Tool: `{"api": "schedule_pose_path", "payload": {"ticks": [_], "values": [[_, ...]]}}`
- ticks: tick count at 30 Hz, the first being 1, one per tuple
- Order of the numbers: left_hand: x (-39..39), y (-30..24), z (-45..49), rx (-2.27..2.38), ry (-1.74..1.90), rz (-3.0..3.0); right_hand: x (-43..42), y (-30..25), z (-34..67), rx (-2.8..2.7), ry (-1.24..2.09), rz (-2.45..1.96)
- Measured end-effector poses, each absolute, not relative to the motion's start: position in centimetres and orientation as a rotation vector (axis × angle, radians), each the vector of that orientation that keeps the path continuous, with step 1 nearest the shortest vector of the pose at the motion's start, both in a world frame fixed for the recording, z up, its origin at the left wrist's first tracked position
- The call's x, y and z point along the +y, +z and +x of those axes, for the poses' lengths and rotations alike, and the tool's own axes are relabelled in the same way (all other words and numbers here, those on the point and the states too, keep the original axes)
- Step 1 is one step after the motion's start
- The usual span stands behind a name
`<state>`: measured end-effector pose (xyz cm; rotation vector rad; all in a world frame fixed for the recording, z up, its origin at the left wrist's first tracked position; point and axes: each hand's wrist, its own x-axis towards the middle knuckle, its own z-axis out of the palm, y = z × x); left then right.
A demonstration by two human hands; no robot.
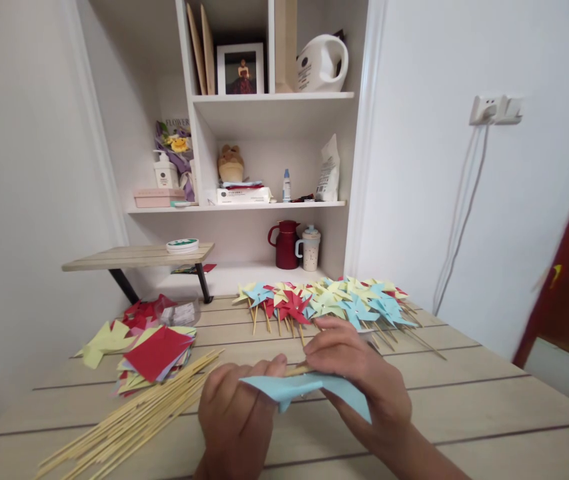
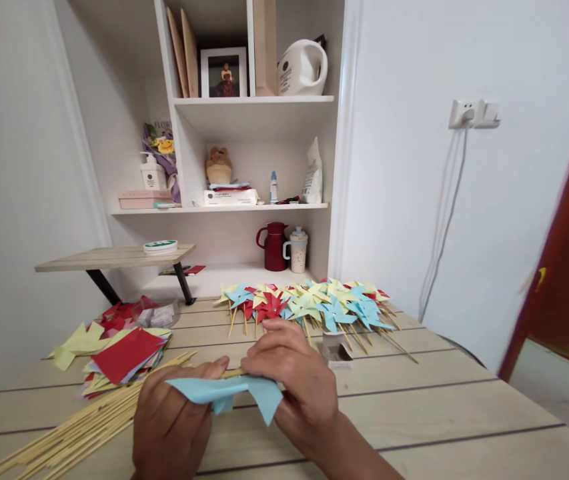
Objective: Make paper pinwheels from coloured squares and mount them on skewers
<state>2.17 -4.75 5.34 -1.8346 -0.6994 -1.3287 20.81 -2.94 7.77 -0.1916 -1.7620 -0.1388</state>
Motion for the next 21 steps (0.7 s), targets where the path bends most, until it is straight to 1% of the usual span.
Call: {"api": "schedule_pose_path", "payload": {"ticks": [6, 16, 21], "values": [[-5.0, 5.7, 2.3, -0.718, -1.347, -1.814, -3.2, 7.8, 20.9, -1.754, -0.237, -0.253], [-4.6, 4.6, 2.4, -0.710, -1.385, -1.869, -3.3, 7.7, 21.1, -1.777, -0.379, -0.324], [-5.0, 4.7, 2.0, -0.673, -1.294, -1.806, -3.2, 7.7, 21.8, -1.828, -0.513, -0.319]]}}
